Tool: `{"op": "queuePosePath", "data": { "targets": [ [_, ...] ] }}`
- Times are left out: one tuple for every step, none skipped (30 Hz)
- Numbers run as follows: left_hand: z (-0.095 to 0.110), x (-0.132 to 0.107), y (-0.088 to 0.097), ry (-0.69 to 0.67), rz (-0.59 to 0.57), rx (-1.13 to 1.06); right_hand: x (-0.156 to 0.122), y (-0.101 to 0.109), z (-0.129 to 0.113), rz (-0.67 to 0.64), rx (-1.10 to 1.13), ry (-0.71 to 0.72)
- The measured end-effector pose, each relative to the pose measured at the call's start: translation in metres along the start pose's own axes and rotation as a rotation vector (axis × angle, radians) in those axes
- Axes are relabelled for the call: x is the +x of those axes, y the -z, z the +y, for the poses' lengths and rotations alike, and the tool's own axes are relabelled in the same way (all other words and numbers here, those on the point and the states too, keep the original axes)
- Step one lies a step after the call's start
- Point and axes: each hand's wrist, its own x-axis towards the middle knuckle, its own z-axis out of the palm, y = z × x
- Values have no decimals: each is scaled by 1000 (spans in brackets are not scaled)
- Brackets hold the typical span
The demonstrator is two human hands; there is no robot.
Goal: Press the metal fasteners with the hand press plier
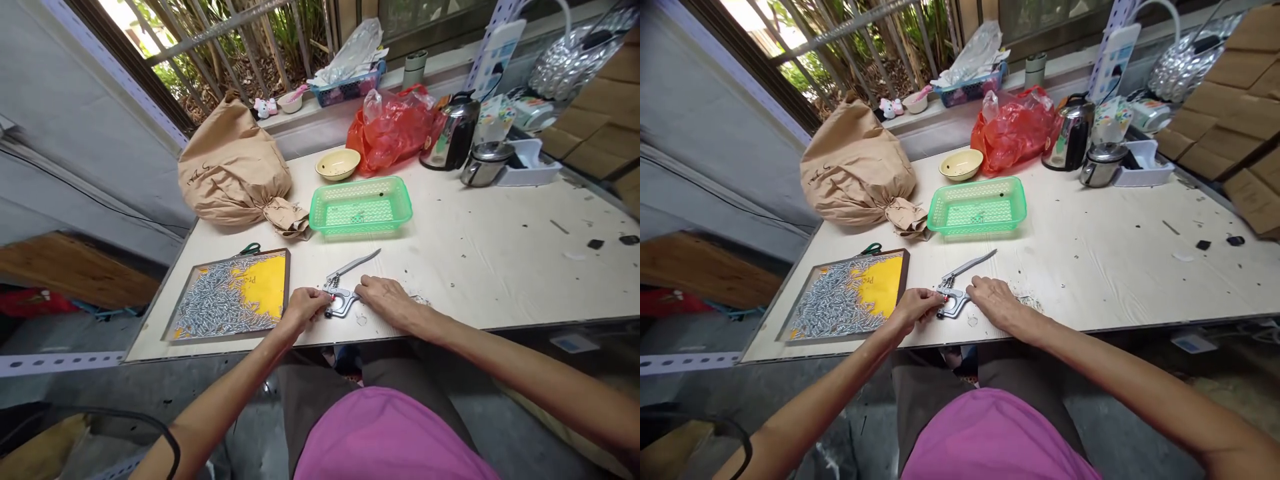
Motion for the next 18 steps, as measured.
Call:
{"op": "queuePosePath", "data": {
  "targets": [
    [1,0,1,1,-6,9,0,-1,0,-3,2,-4],
    [2,0,1,4,-12,22,0,-1,0,-6,6,-8],
    [3,0,2,9,-16,35,0,-2,1,-8,9,-11],
    [5,0,2,16,-20,50,0,-2,1,-8,12,-11],
    [6,0,3,22,-26,67,-1,-3,1,-5,15,-9],
    [7,0,4,29,-36,86,-1,-3,2,0,17,-6],
    [8,0,4,40,-50,103,-1,-3,2,4,20,-3],
    [9,1,5,54,-66,117,-2,-3,2,8,24,-1],
    [9,1,6,73,-80,124,-2,-4,2,14,28,3],
    [10,2,6,93,-93,126,-2,-4,3,21,34,5],
    [10,3,7,114,-104,123,-3,-4,3,26,39,6],
    [10,4,7,133,-114,121,-3,-4,3,32,43,7],
    [11,5,7,149,-120,123,-3,-4,3,37,45,8],
    [12,6,8,162,-124,132,-3,-4,3,40,44,9],
    [14,7,8,178,-128,146,-3,-5,3,43,41,9],
    [15,8,8,195,-132,162,-3,-5,3,47,36,10],
    [17,9,9,210,-136,176,-3,-6,3,50,28,12],
    [19,10,9,223,-147,188,-3,-7,3,52,19,15]
  ]
}}
